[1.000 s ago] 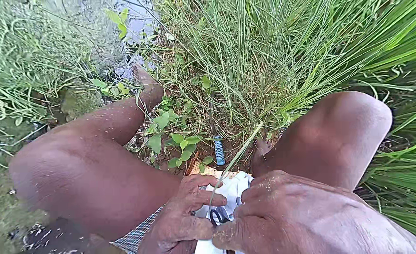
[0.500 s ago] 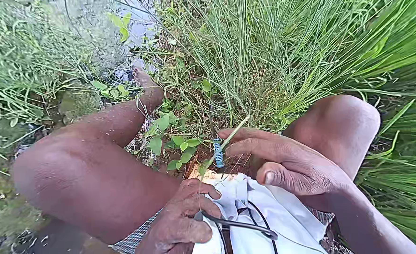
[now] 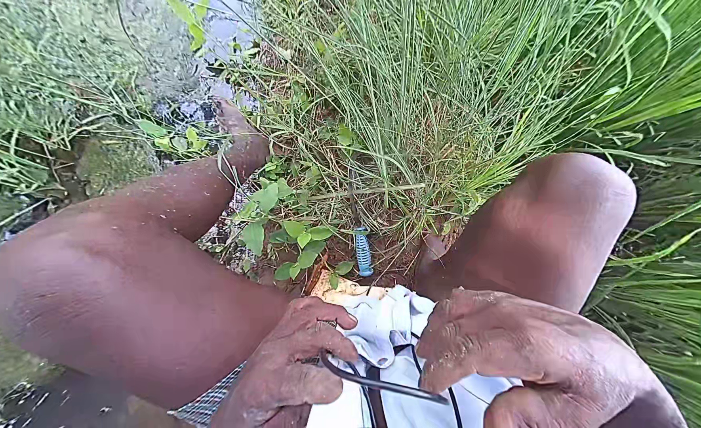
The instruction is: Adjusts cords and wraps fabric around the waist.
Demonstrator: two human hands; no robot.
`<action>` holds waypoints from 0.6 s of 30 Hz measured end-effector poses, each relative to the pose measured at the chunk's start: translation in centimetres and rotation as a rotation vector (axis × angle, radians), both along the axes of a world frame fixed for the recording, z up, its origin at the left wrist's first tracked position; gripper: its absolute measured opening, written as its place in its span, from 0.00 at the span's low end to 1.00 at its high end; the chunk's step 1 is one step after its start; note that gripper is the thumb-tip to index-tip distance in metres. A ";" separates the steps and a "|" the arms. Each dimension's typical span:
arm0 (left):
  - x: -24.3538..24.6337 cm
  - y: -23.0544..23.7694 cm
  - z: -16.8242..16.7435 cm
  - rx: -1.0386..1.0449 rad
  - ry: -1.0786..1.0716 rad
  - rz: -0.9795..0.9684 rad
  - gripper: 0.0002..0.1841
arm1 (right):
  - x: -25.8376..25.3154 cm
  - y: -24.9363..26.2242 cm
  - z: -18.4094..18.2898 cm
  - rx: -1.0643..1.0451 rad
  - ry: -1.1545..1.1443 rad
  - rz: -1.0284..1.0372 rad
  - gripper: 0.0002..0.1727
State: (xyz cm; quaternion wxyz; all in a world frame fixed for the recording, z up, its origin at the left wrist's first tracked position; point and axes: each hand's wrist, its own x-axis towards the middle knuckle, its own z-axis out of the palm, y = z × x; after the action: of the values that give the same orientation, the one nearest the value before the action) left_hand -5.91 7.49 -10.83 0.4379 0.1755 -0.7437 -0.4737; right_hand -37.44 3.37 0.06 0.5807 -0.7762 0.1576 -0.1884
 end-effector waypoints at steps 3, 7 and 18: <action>0.2 0.0 0.3 0.014 -0.011 -0.015 0.10 | 0.9 1.0 -0.4 0.015 -0.069 -0.026 0.17; -0.2 0.2 0.6 0.026 -0.019 -0.008 0.11 | 1.6 1.5 -0.4 0.009 -0.086 -0.041 0.13; -0.9 1.0 1.2 -0.022 -0.073 0.148 0.11 | 5.2 2.2 0.3 -0.116 -0.021 -0.029 0.14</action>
State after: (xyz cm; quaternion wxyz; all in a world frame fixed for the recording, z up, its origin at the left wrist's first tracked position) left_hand -6.81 8.51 -9.61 0.4460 0.2424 -0.7493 -0.4253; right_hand -32.27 5.54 0.37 0.5335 -0.8042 0.1516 -0.2137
